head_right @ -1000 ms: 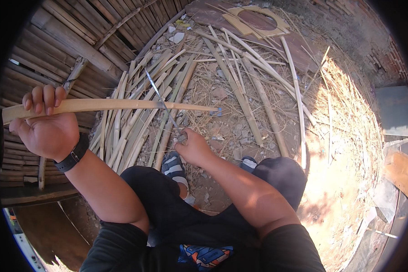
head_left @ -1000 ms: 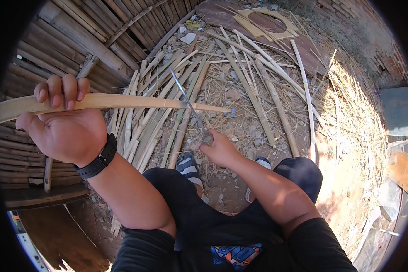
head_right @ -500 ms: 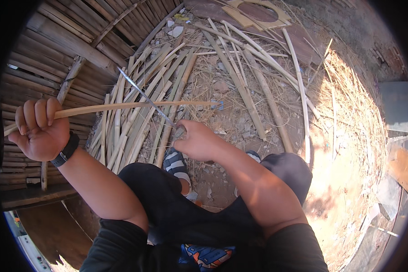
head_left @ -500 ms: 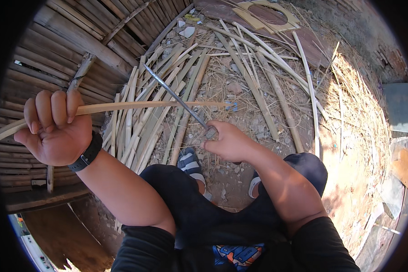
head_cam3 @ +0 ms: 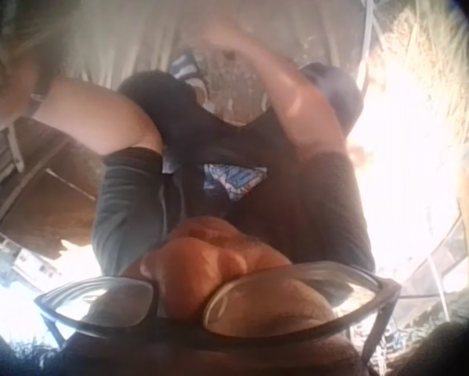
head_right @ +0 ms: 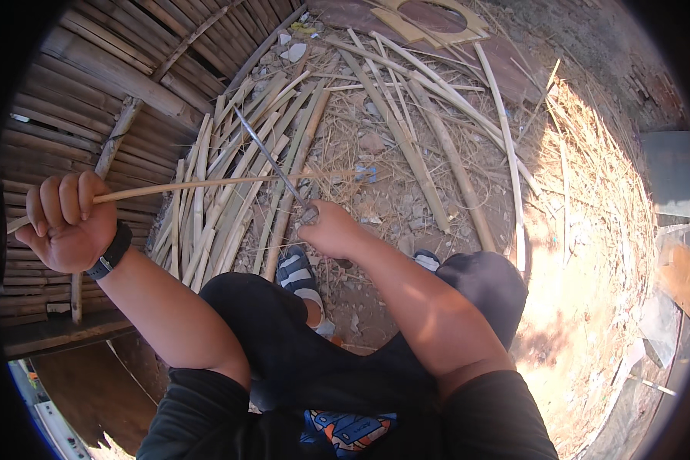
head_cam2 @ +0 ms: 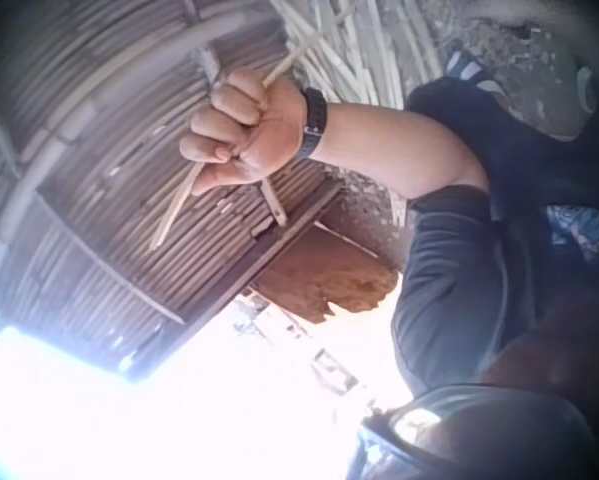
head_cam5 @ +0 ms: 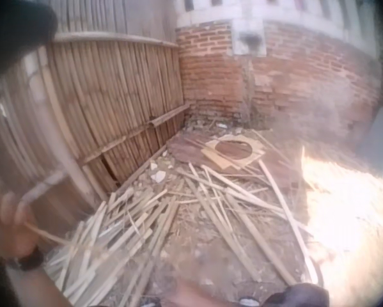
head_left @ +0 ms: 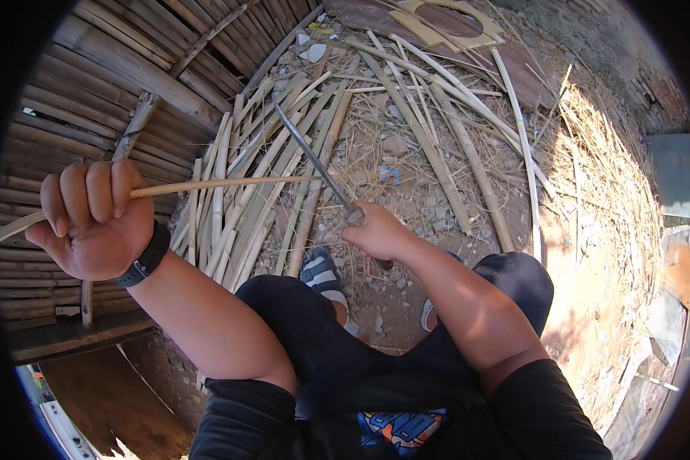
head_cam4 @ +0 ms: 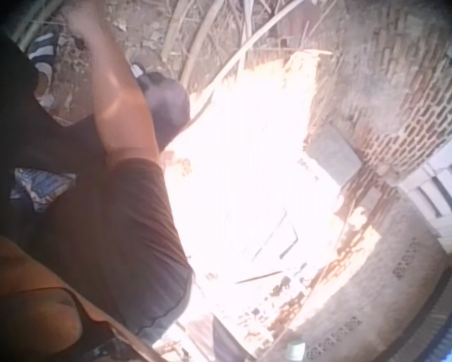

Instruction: The person sits on the ground and uses a machete to split long bamboo strips into thinner pieces. They repeatedly hold a strip with one hand and strike it with the machete in the other, then drop the split pieces onto a pile on the floor.

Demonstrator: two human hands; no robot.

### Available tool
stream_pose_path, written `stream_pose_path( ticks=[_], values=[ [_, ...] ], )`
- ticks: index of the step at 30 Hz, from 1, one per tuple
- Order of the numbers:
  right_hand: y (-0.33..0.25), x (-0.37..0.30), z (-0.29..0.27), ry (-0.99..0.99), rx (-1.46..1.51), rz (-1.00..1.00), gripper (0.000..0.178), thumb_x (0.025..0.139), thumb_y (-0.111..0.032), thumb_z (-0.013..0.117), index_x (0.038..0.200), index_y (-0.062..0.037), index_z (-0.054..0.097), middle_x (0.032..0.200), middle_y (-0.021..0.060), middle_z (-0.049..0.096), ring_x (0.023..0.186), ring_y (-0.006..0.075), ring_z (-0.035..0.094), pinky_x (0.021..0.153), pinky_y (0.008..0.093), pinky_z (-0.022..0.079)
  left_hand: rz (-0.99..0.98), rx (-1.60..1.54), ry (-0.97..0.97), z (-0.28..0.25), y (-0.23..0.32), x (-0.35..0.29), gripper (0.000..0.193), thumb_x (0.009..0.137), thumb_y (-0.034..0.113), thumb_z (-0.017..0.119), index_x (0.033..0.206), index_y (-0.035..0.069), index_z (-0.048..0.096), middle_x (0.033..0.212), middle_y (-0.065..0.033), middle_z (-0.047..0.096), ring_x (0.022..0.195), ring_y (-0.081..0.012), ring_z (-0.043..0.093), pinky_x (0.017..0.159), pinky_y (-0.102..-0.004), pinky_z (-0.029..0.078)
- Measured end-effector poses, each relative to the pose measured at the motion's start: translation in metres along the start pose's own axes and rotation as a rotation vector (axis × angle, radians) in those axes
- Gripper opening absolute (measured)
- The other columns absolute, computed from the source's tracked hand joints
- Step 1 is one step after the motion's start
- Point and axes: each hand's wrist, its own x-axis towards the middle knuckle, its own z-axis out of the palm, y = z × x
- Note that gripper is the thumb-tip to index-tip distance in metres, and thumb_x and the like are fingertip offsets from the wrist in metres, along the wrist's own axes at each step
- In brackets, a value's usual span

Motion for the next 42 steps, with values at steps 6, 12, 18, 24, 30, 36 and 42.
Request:
stream_pose_path(
  ticks=[6, 12, 18, 24, 30, 36, 42],
  values=[
    [-0.015, -0.013, 0.024, 0.179, -0.184, -0.394, 0.057, 0.085, -0.027, 0.074, 0.127, 0.0081, 0.058, 0.077, 0.0192, 0.067, 0.07, 0.034, 0.066, 0.074, 0.0433, 0.054, 0.035, 0.081, 0.085, 0.01, 0.009, -0.002, 0.038, 0.095, 0.049, 0.064, 0.072, 0.022, 0.051, 0.065, 0.0071, 0.04, 0.054, -0.0096, 0.033, 0.059, -0.0281, 0.03],
    [-0.019, -0.008, 0.048, 0.209, -0.173, -0.398, 0.052, 0.082, -0.023, 0.074, 0.126, 0.0023, 0.061, 0.08, 0.0246, 0.067, 0.075, 0.0343, 0.068, 0.074, 0.0437, 0.053, 0.105, 0.308, 0.245, 0.029, 0.038, -0.005, 0.032, 0.092, 0.042, 0.053, 0.071, 0.019, 0.048, 0.066, 0.0048, 0.037, 0.055, -0.0105, 0.032, 0.061, -0.0288, 0.03],
    [-0.015, 0.001, 0.058, 0.183, -0.103, -0.332, 0.058, 0.082, -0.023, 0.072, 0.129, 0.0075, 0.059, 0.081, 0.0229, 0.07, 0.078, 0.0334, 0.071, 0.074, 0.0428, 0.055, 0.137, 0.402, 0.297, 0.024, 0.042, -0.005, 0.038, 0.096, 0.047, 0.044, 0.074, 0.016, 0.047, 0.067, 0.0019, 0.035, 0.056, -0.0113, 0.031, 0.061, -0.0303, 0.03],
    [0.026, 0.03, 0.062, 0.251, -0.051, -0.209, 0.063, 0.083, -0.022, 0.072, 0.135, 0.01, 0.054, 0.081, 0.0232, 0.069, 0.077, 0.0308, 0.072, 0.075, 0.042, 0.055, 0.165, 0.415, 0.294, 0.013, 0.043, -0.004, 0.056, 0.1, 0.065, 0.039, 0.076, 0.015, 0.047, 0.067, 0.0017, 0.035, 0.056, -0.0116, 0.031, 0.06, -0.0302, 0.03],
    [0.035, 0.049, 0.077, 0.231, -0.147, -0.486, 0.061, 0.086, -0.019, 0.07, 0.137, 0.01, 0.052, 0.074, 0.0164, 0.066, 0.063, 0.0268, 0.066, 0.066, 0.0406, 0.056, 0.178, 0.455, 0.328, 0.02, 0.038, 0.001, 0.057, 0.101, 0.066, 0.036, 0.081, 0.014, 0.049, 0.068, 0.0017, 0.036, 0.056, -0.0116, 0.032, 0.06, -0.0301, 0.031],
    [0.059, 0.059, 0.053, 0.165, 0.223, 0.001, 0.067, 0.088, -0.014, 0.066, 0.146, 0.009, 0.042, 0.074, 0.0129, 0.066, 0.051, 0.0177, 0.061, 0.046, 0.0338, 0.051, 0.184, 0.489, 0.362, 0.016, 0.046, -0.003, 0.05, 0.1, 0.06, 0.038, 0.082, 0.014, 0.049, 0.068, 0.0017, 0.037, 0.055, -0.0111, 0.032, 0.059, -0.0299, 0.031],
    [0.051, 0.067, 0.078, 0.289, -0.125, -0.694, 0.065, 0.085, -0.017, 0.069, 0.14, 0.0093, 0.047, 0.075, 0.017, 0.066, 0.057, 0.0232, 0.065, 0.055, 0.0379, 0.055, 0.141, 0.455, 0.291, 0.02, 0.045, 0.003, 0.05, 0.101, 0.058, 0.037, 0.079, 0.014, 0.048, 0.068, 0.0015, 0.037, 0.055, -0.0114, 0.032, 0.059, -0.0304, 0.031]
  ],
)
